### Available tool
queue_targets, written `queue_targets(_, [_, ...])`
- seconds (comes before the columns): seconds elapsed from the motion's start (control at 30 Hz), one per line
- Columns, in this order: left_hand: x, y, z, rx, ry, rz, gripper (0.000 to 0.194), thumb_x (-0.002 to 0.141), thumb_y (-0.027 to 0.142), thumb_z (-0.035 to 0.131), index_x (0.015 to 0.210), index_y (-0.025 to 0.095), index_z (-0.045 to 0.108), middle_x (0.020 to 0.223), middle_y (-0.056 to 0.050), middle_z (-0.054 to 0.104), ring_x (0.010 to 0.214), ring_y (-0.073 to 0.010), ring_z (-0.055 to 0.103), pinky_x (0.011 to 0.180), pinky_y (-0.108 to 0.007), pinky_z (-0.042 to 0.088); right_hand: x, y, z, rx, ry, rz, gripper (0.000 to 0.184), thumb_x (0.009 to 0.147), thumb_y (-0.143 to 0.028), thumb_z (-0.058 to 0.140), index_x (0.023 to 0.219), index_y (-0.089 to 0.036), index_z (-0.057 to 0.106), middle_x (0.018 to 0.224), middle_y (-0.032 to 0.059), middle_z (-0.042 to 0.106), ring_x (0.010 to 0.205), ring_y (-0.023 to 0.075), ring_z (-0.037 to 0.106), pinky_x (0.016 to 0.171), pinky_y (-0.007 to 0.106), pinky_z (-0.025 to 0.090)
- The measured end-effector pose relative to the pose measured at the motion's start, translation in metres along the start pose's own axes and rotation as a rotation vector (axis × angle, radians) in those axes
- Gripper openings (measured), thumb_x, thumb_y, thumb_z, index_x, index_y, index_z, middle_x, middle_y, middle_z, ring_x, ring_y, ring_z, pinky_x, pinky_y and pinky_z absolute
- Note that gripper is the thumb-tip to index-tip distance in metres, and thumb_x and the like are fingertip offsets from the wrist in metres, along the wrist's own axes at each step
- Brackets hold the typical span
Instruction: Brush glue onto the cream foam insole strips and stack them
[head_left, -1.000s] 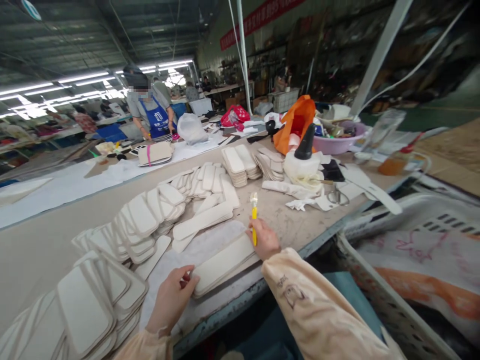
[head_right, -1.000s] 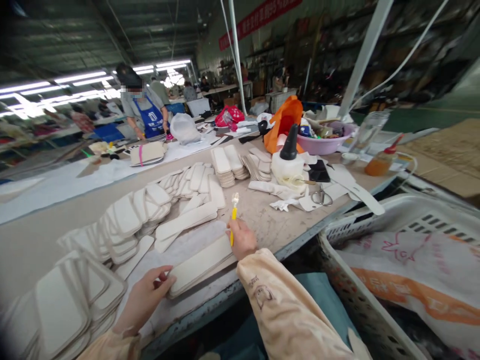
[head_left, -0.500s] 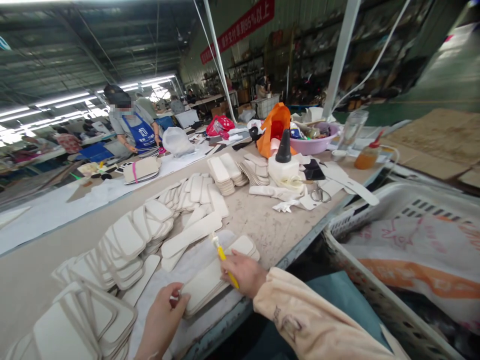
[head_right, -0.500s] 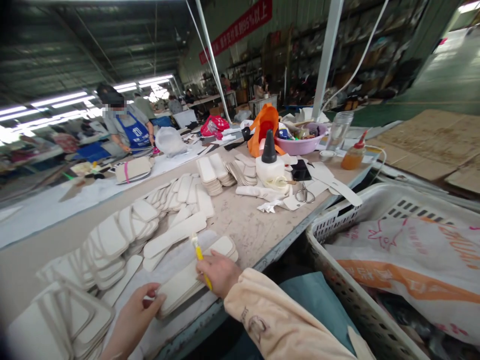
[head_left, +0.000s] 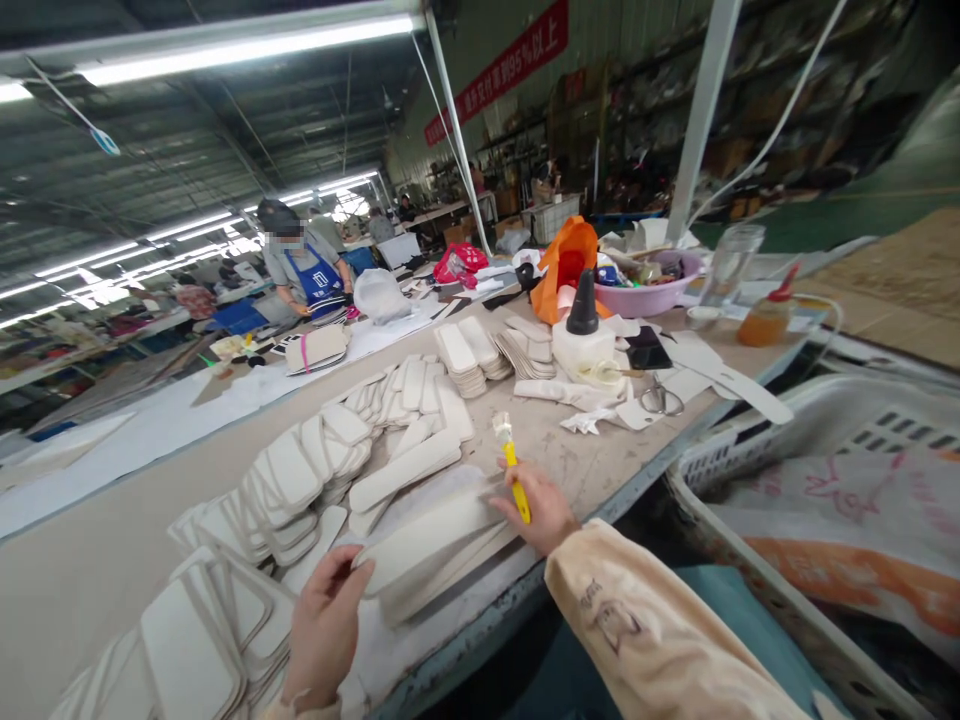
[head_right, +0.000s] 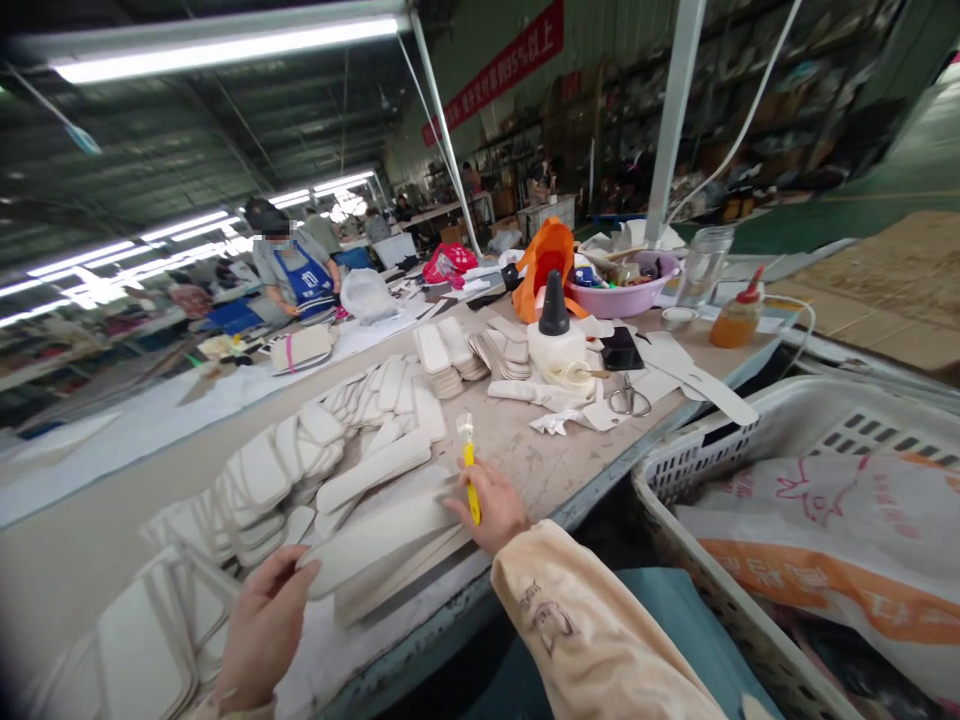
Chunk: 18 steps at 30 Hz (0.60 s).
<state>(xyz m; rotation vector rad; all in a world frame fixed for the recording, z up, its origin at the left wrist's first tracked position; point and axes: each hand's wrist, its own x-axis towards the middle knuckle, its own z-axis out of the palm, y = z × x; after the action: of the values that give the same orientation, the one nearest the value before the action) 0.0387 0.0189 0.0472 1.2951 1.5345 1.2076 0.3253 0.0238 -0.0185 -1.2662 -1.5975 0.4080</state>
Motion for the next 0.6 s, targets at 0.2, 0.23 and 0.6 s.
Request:
queue_targets(0.2, [-0.004, 0.068, 0.014, -0.43, -0.012, -0.008, 0.029, 0.058, 0.026, 0.077, 0.082, 0.017, 0.063, 0.075, 0.001, 0.064, 0.066, -0.0105, 0.057, 0.057, -0.018, 0.045, -0.003, -0.022, -0.004, 0.323, -0.085, -0.021, 0.03, 0.078, -0.033, 0.068, 0.09, -0.025, 0.041, 0.114, 0.0073, 0.063, 0.105, 0.0208, 0.061, 0.086, 0.035, 0.046])
queue_targets(0.23, [-0.004, 0.078, 0.015, -0.454, -0.008, -0.008, 0.028, 0.058, 0.025, 0.077, 0.082, 0.016, 0.063, 0.074, 0.001, 0.064, 0.065, -0.0106, 0.057, 0.056, -0.017, 0.045, -0.005, -0.026, -0.004, 0.371, -0.102, -0.01, 0.032, 0.077, -0.034, 0.069, 0.09, -0.025, 0.041, 0.113, 0.0072, 0.064, 0.104, 0.0206, 0.061, 0.086, 0.034, 0.046])
queue_targets(0.6, [0.006, 0.108, 0.014, -0.62, 0.117, -0.03, 0.022, 0.061, 0.017, 0.074, 0.081, 0.016, 0.065, 0.069, 0.004, 0.069, 0.058, -0.0097, 0.063, 0.056, -0.017, 0.053, -0.024, -0.053, 0.007, 0.569, -0.13, 0.082, 0.035, 0.073, -0.036, 0.072, 0.079, -0.024, 0.039, 0.076, -0.0041, 0.059, 0.052, 0.0083, 0.044, 0.049, 0.02, 0.035])
